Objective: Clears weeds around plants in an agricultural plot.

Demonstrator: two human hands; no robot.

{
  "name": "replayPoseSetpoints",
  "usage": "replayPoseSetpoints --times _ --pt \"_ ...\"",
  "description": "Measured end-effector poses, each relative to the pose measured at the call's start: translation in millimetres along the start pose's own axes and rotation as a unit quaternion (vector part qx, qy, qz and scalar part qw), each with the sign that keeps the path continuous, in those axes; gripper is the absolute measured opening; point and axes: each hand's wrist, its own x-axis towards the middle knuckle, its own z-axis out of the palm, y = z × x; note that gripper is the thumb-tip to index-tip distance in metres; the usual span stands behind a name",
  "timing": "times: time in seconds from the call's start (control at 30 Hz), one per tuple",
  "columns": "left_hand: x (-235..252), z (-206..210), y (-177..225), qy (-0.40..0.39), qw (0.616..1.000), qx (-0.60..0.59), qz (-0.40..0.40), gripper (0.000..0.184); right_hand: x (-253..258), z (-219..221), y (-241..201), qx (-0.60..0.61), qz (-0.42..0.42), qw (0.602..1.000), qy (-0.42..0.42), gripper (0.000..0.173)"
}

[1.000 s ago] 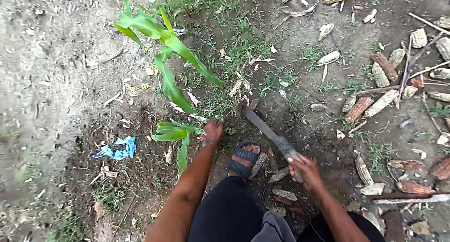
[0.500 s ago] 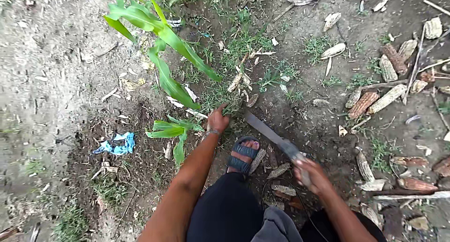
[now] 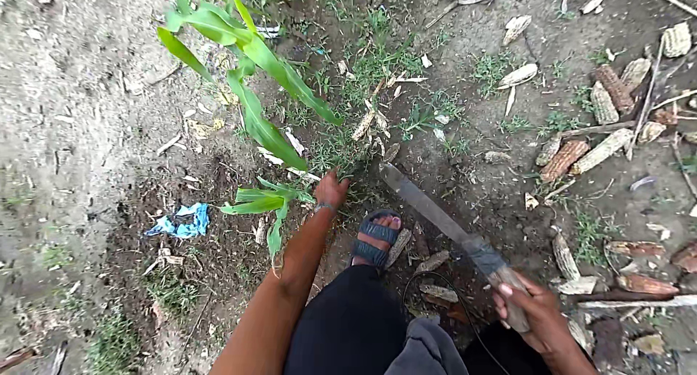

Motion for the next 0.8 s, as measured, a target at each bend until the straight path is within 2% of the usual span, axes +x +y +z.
replayPoseSetpoints --times 0.1,0.2,0.33,0.43,0.5,0.57,0.6,0.63,0.67,0.7,0.77,0.8 --pt "-1.3 -12.4 -4.3 0.059 0.997 -0.054 0.005 0.045 64.4 58.6 -4.5 -0.045 0.050 0.998 0.005 0.037" --pt "9.6 -25.4 29.4 0.097 0.991 -0.084 0.047 0.042 109.5 85.9 7.8 -0.033 0.065 0.997 0.009 0.033" --pt "29.7 -32.8 91.4 0.021 0.998 0.041 0.043 0.061 95.6 93.3 9.5 -0.043 0.017 0.999 0.004 0.039" --pt "37.2 -37.6 105.8 0.005 0.998 0.069 0.002 0.071 87.4 97.6 10.5 -0.118 -0.042 0.992 0.023 0.049" --pt "38.4 -39.8 103.8 0.000 0.998 0.056 -0.034 0.072 78.4 94.1 12.2 -0.276 -0.136 0.951 0.012 0.061" --pt "44.3 -38.9 98.3 -0.007 0.998 0.040 -0.049 0.066 69.2 83.1 15.3 -0.416 -0.244 0.876 -0.009 0.063" --pt "47.9 -37.8 94.4 -0.014 0.998 0.028 -0.048 0.061 61.7 75.8 14.2 -0.457 -0.270 0.847 -0.011 0.062" --pt "50.7 -36.7 91.2 -0.021 0.999 0.020 -0.044 0.056 53.1 66.8 12.3 -0.477 -0.271 0.836 -0.011 0.062" --pt "51.4 -36.8 90.2 -0.026 0.999 0.024 -0.031 0.053 44.7 55.8 10.8 -0.474 -0.250 0.844 -0.010 0.062" --pt "48.7 -37.8 91.0 -0.027 0.999 0.043 -0.007 0.051 36.3 43.3 10.9 -0.438 -0.212 0.874 -0.008 0.062" --pt "37.7 -38.1 89.7 -0.033 0.993 0.105 0.050 0.048 19.9 18.9 13.9 -0.275 -0.109 0.955 0.035 0.056" --pt "32.1 -35.7 84.7 -0.039 0.988 0.132 0.067 0.046 11.3 8.1 13.0 -0.182 -0.055 0.979 0.070 0.046"
